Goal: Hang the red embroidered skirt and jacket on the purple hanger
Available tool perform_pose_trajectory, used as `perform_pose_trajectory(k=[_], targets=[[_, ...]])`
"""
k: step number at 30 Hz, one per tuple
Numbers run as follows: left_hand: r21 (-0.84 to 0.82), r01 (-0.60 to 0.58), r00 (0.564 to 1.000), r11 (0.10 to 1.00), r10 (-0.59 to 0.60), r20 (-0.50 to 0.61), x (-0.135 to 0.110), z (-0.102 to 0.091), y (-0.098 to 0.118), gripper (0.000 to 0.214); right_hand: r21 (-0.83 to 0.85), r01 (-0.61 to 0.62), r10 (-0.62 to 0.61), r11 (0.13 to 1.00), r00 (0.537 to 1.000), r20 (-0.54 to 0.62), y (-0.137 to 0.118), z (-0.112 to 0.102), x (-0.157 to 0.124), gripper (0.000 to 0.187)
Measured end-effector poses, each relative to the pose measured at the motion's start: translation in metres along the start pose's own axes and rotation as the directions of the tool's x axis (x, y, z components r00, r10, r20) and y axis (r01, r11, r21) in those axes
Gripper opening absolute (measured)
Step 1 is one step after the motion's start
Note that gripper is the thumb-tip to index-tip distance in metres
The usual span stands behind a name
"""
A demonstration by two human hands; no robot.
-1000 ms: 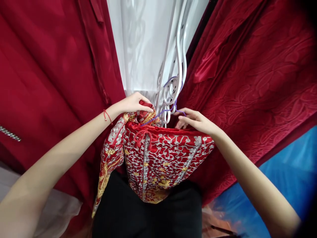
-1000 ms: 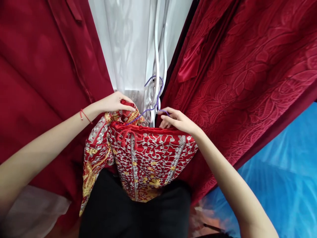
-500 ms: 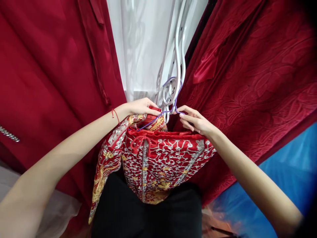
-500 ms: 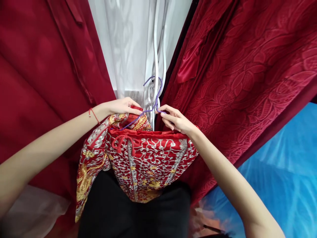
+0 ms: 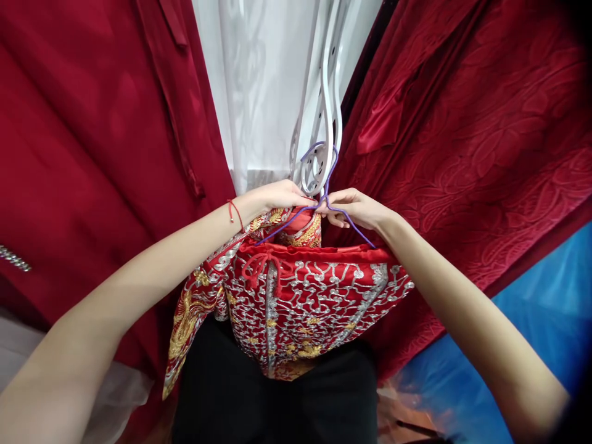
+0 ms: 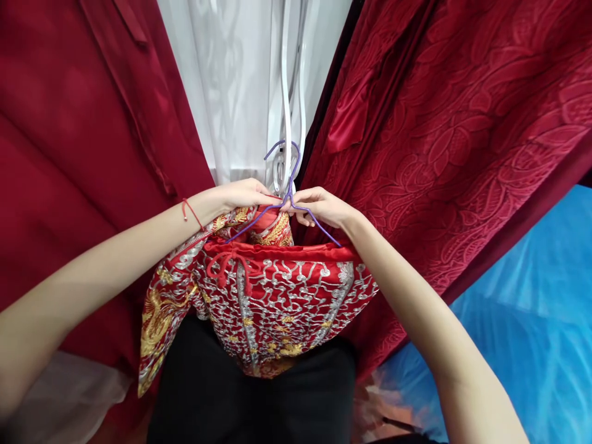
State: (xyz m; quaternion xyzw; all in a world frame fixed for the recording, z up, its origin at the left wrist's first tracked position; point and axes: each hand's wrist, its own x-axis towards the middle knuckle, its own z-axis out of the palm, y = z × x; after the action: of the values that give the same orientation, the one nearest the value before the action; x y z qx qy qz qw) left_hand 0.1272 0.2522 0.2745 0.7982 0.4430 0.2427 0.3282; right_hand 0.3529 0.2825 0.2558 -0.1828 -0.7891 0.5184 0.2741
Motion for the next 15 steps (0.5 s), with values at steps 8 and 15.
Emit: perform_pose_trajectory(k=[8,15], targets=[[0.006,0.058,0.994,0.998,-0.058,-0.092,0.005,0.008,0.012,0.026,-0.299,-0.277,0.316,0.913,0.945,0.088,-0.009,0.006,0.011,0.054],[0.241,-0.01,0.99,0.971,0.044,-0.136,-0.002,0.01,0.018,0.034,-0.536,-0.451,0.576,0.714,0.813,0.083,-0.013,-0.003,0.006,0.057]])
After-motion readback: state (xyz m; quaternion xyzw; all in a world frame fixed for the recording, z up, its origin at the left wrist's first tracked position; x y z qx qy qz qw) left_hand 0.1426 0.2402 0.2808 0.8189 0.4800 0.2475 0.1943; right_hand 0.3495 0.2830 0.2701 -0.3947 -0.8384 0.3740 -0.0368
